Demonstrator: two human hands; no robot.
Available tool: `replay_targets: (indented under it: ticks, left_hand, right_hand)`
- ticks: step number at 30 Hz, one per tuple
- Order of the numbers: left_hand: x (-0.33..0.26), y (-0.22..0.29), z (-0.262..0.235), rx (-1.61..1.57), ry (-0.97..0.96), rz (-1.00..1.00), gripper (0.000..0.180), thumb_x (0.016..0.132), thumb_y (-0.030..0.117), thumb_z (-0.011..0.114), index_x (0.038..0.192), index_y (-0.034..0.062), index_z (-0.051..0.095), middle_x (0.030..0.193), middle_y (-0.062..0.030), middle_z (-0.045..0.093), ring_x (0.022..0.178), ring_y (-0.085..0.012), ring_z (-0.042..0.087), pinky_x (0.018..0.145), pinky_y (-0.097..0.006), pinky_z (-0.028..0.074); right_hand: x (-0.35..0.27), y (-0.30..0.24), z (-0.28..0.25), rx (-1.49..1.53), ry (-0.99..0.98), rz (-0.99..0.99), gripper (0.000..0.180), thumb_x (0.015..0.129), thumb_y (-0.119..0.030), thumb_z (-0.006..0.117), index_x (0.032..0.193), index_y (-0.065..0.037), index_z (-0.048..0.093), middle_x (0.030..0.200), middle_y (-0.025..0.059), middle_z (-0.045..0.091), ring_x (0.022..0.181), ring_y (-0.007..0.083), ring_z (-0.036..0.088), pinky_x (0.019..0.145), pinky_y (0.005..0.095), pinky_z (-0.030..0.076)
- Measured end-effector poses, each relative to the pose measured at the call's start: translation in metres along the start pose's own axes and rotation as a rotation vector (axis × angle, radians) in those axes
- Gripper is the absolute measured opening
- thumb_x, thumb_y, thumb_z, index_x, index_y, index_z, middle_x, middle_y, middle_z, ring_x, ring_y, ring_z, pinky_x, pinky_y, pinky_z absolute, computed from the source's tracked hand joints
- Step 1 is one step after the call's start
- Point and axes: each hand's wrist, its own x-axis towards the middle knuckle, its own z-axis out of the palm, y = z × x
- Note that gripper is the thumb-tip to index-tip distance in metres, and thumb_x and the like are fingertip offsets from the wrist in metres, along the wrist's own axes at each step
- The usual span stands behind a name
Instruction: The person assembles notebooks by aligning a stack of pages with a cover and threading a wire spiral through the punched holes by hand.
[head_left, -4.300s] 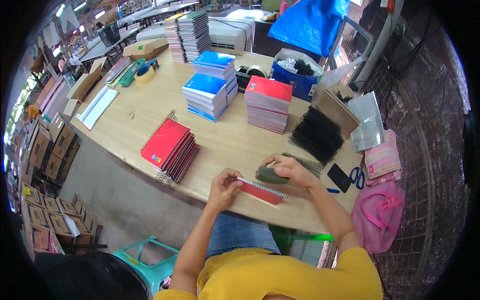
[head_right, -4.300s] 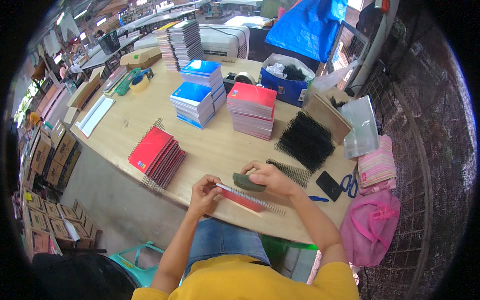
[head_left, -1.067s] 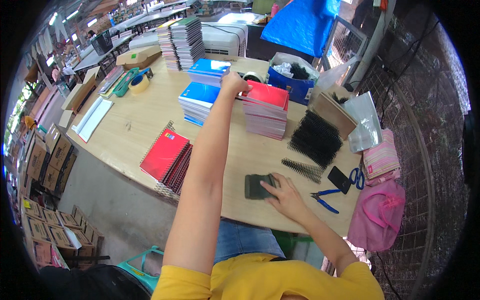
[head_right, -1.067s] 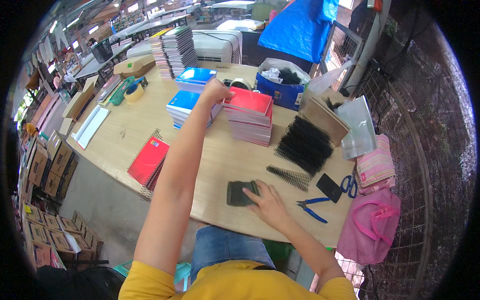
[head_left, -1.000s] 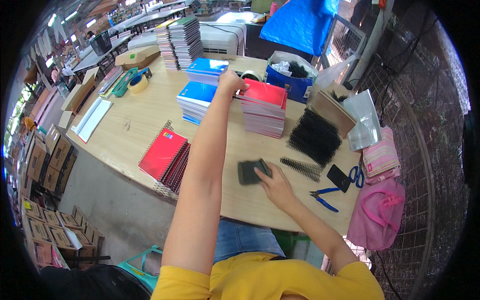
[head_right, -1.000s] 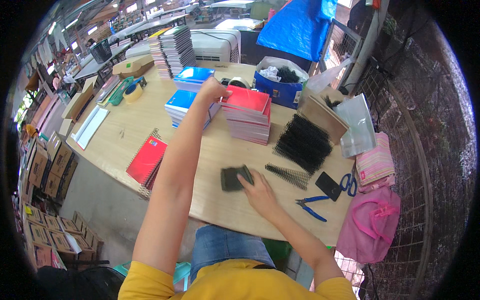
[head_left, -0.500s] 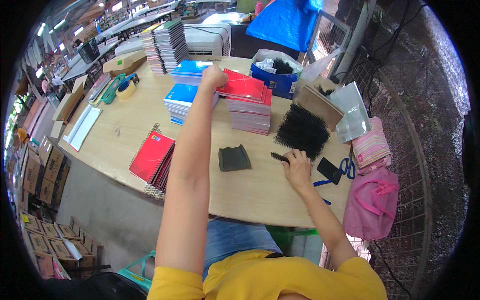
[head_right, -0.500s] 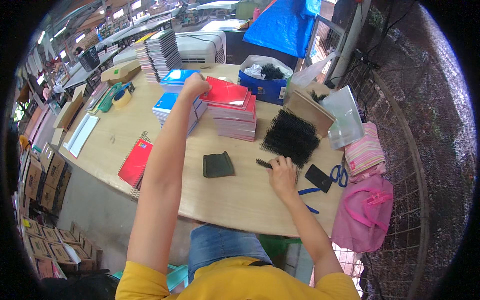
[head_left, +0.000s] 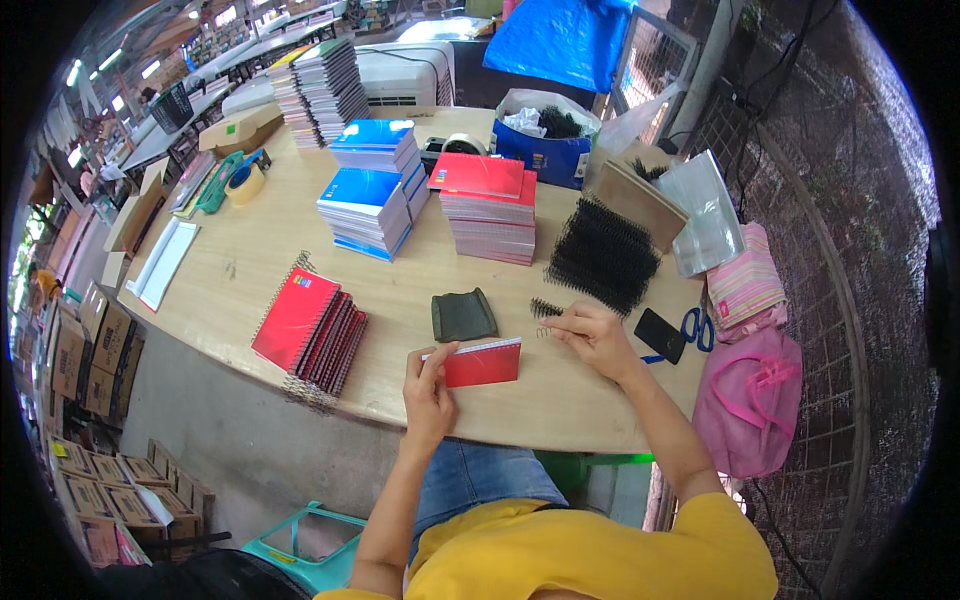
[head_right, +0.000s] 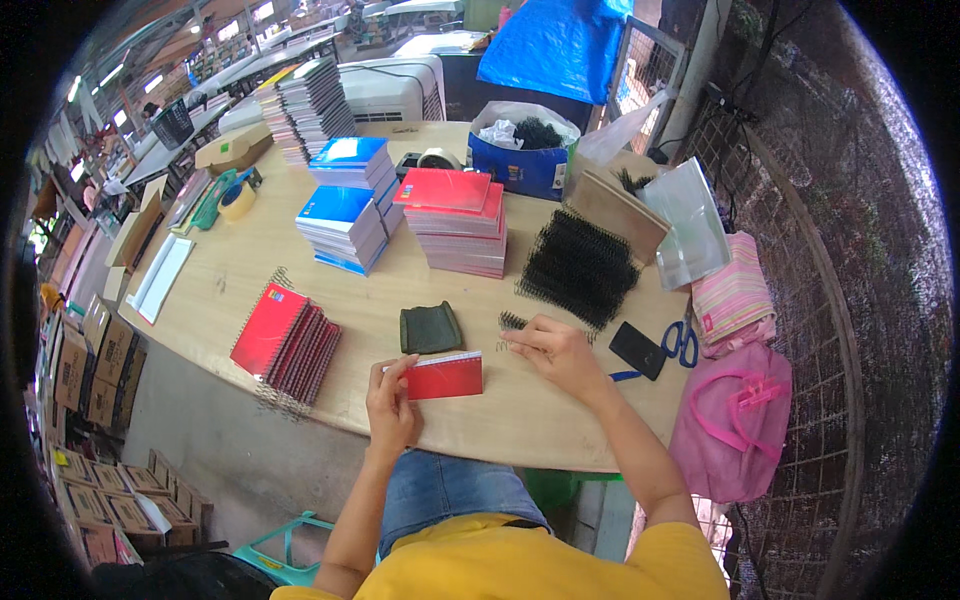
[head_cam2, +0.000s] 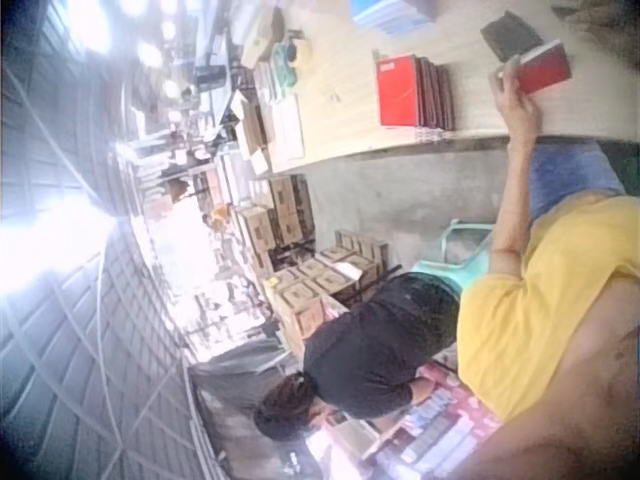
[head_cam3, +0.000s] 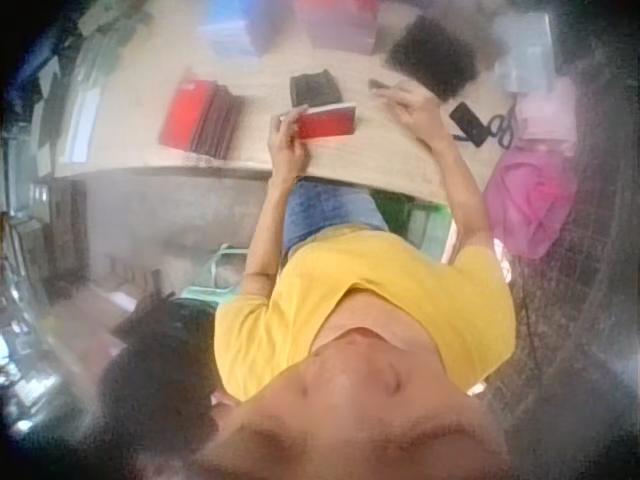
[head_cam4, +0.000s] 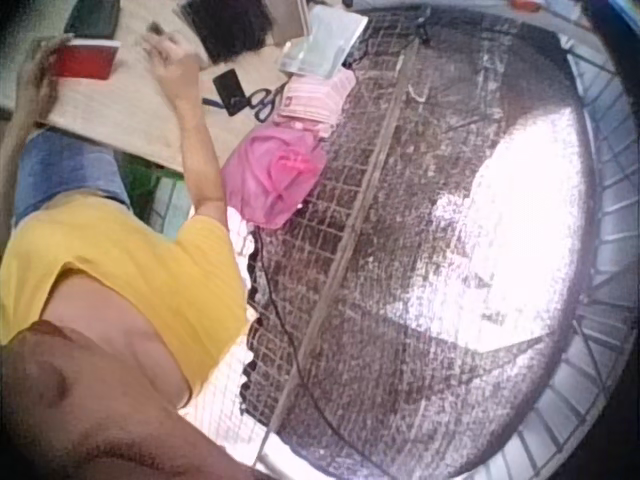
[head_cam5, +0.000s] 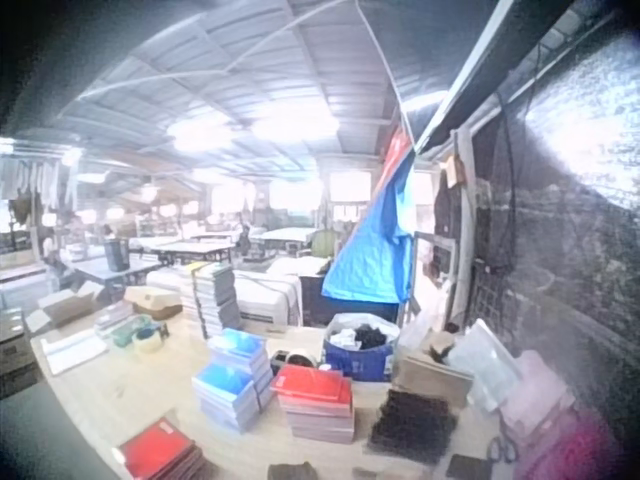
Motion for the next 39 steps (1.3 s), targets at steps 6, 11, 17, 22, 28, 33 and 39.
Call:
replay_targets:
  ticks: [6, 11, 17, 22, 28, 33, 39]
  left_hand:
    - [-0.004, -0.002, 0.02, -0.08, 0.099, -0.029, 0.022, 0.089, -0.006, 0.061, 0.108, 0.003, 0.067, 0.103, -0.0163, 0.058, 0.089, -0.0296, 0.061, 0.077, -0.036, 0.052]
    - [0.0, -0.004, 0.021, -0.085, 0.098, -0.05, 0.016, 0.09, -0.005, 0.061, 0.103, 0.0019, 0.066, 0.099, -0.0154, 0.057, 0.09, -0.0296, 0.061, 0.076, -0.036, 0.052]
    - [0.001, 0.0, 0.023, -0.094, 0.12, -0.053, 0.015, 0.09, -0.005, 0.061, 0.102, 0.0017, 0.064, 0.099, -0.0152, 0.058, 0.089, -0.029, 0.061, 0.075, -0.036, 0.051]
    - [0.001, -0.002, 0.021, -0.066, 0.105, -0.041, 0.014, 0.089, -0.005, 0.061, 0.101, 0.0019, 0.063, 0.101, -0.0139, 0.059, 0.09, -0.0271, 0.061, 0.076, -0.034, 0.051]
    - [-0.001, -0.01, 0.023, -0.054, 0.079, -0.025, 0.013, 0.09, -0.004, 0.061, 0.101, 0.0014, 0.063, 0.101, -0.0139, 0.057, 0.089, -0.0269, 0.061, 0.076, -0.034, 0.051]
    - [-0.001, -0.009, 0.024, -0.06, 0.092, -0.013, 0.014, 0.089, -0.007, 0.06, 0.101, 0.001, 0.062, 0.101, -0.0137, 0.056, 0.089, -0.0265, 0.061, 0.074, -0.033, 0.051]
    - [-0.002, -0.006, 0.02, -0.107, 0.077, -0.06, 0.015, 0.089, -0.008, 0.059, 0.101, 0.0011, 0.062, 0.102, -0.0166, 0.055, 0.088, -0.0296, 0.062, 0.074, -0.037, 0.052]
  right_hand:
    - [-0.005, -0.003, 0.012, 0.017, 0.062, -0.012, 0.02, 0.084, -0.007, 0.075, 0.103, -0.007, 0.077, 0.087, 0.0107, 0.067, 0.076, 0.0251, 0.065, 0.068, 0.0352, 0.052]
    - [-0.003, -0.015, 0.017, 0.177, -0.001, 0.004, 0.017, 0.086, -0.006, 0.072, 0.102, -0.005, 0.074, 0.096, 0.011, 0.069, 0.085, 0.0262, 0.067, 0.075, 0.0357, 0.054]
    - [-0.002, -0.018, 0.012, 0.146, -0.077, -0.082, 0.014, 0.084, -0.005, 0.072, 0.098, -0.004, 0.071, 0.097, 0.0114, 0.069, 0.091, 0.0301, 0.067, 0.079, 0.0384, 0.054]
    - [-0.003, -0.015, 0.013, 0.064, -0.199, 0.034, 0.022, 0.085, -0.013, 0.072, 0.105, -0.006, 0.068, 0.099, 0.0142, 0.067, 0.092, 0.0346, 0.066, 0.079, 0.0413, 0.054]
    - [0.004, -0.038, 0.017, -0.113, -0.181, -0.062, 0.03, 0.088, -0.022, 0.072, 0.113, -0.008, 0.064, 0.098, 0.0148, 0.063, 0.09, 0.0375, 0.065, 0.077, 0.0448, 0.054]
    - [0.007, -0.04, 0.024, -0.134, -0.165, -0.05, 0.022, 0.088, -0.023, 0.07, 0.103, -0.007, 0.063, 0.098, 0.0146, 0.062, 0.091, 0.0365, 0.064, 0.075, 0.0457, 0.053]
    - [0.017, -0.037, 0.017, -0.376, -0.193, -0.351, 0.025, 0.092, -0.028, 0.067, 0.104, -0.005, 0.067, 0.099, 0.0123, 0.066, 0.095, 0.0336, 0.066, 0.082, 0.0424, 0.053]
